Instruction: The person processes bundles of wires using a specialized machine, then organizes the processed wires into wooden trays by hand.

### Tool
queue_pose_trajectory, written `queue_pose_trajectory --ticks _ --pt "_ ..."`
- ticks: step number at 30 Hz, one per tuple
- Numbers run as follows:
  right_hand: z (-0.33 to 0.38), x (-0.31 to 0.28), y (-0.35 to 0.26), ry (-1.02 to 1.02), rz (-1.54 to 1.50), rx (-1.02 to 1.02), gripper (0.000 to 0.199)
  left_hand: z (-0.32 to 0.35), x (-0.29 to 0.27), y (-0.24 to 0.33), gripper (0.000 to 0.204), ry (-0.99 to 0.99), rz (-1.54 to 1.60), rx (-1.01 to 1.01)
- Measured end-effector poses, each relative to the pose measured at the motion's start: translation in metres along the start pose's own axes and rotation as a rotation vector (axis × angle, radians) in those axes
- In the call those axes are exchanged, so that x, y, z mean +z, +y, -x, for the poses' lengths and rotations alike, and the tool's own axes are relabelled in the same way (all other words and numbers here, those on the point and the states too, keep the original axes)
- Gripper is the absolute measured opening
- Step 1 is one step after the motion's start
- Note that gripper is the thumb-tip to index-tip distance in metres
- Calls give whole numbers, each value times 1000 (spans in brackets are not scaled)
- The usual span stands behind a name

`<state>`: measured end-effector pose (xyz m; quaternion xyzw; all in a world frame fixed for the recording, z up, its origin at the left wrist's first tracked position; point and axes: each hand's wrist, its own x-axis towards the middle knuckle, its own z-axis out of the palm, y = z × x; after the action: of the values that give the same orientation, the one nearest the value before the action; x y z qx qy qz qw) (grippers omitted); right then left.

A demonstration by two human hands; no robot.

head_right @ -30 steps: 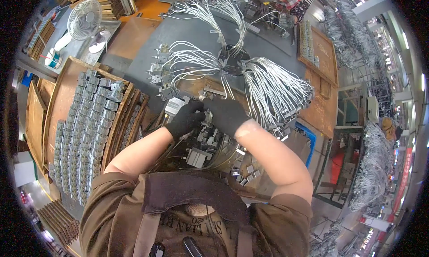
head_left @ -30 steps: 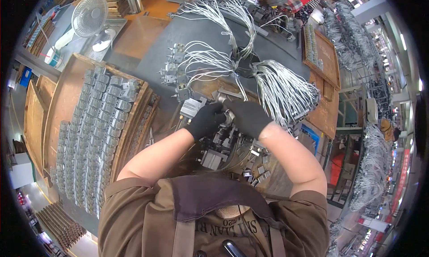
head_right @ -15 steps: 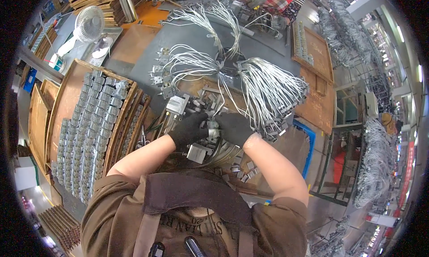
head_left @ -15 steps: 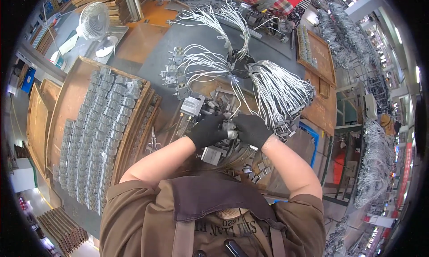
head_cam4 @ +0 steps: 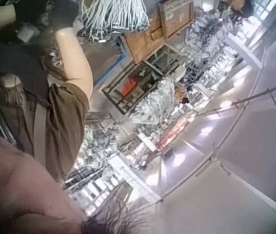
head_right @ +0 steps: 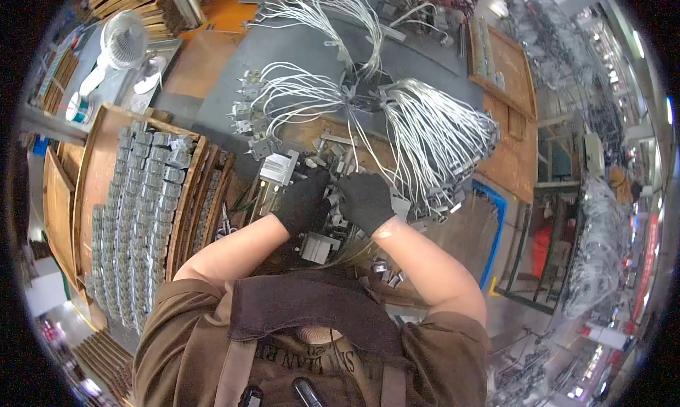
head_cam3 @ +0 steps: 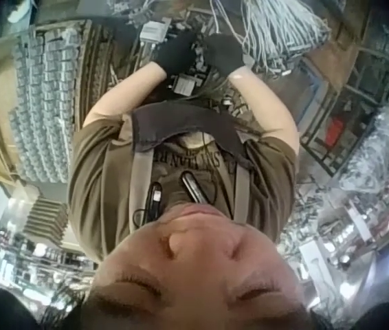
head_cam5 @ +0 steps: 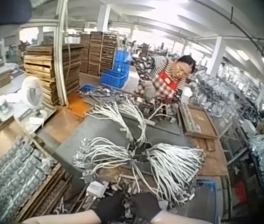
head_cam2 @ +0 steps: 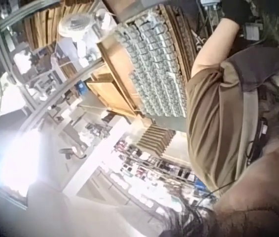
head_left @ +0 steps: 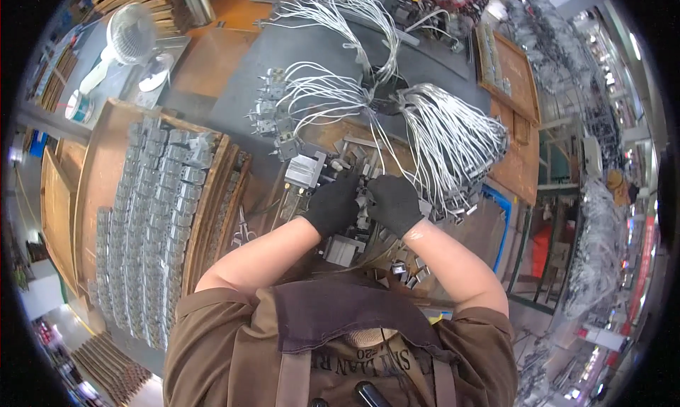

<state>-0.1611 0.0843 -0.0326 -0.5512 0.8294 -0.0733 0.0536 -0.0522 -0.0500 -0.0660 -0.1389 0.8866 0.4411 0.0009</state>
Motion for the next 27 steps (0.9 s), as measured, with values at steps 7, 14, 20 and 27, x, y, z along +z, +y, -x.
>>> queue_pose_trajectory --ticks 7,14,20,27 --pt "11 5 -1 105 -52 104 20 -3 -2 4 55 -68 2 -43" --pt "19 -7 52 -5 -480 291 32 21 -9 0 40 76 291 2" --pt "22 -17 139 -55 -227 527 30 62 2 15 36 77 437 9" --pt "15 15 130 -135 53 465 55 64 11 44 25 39 326 19"
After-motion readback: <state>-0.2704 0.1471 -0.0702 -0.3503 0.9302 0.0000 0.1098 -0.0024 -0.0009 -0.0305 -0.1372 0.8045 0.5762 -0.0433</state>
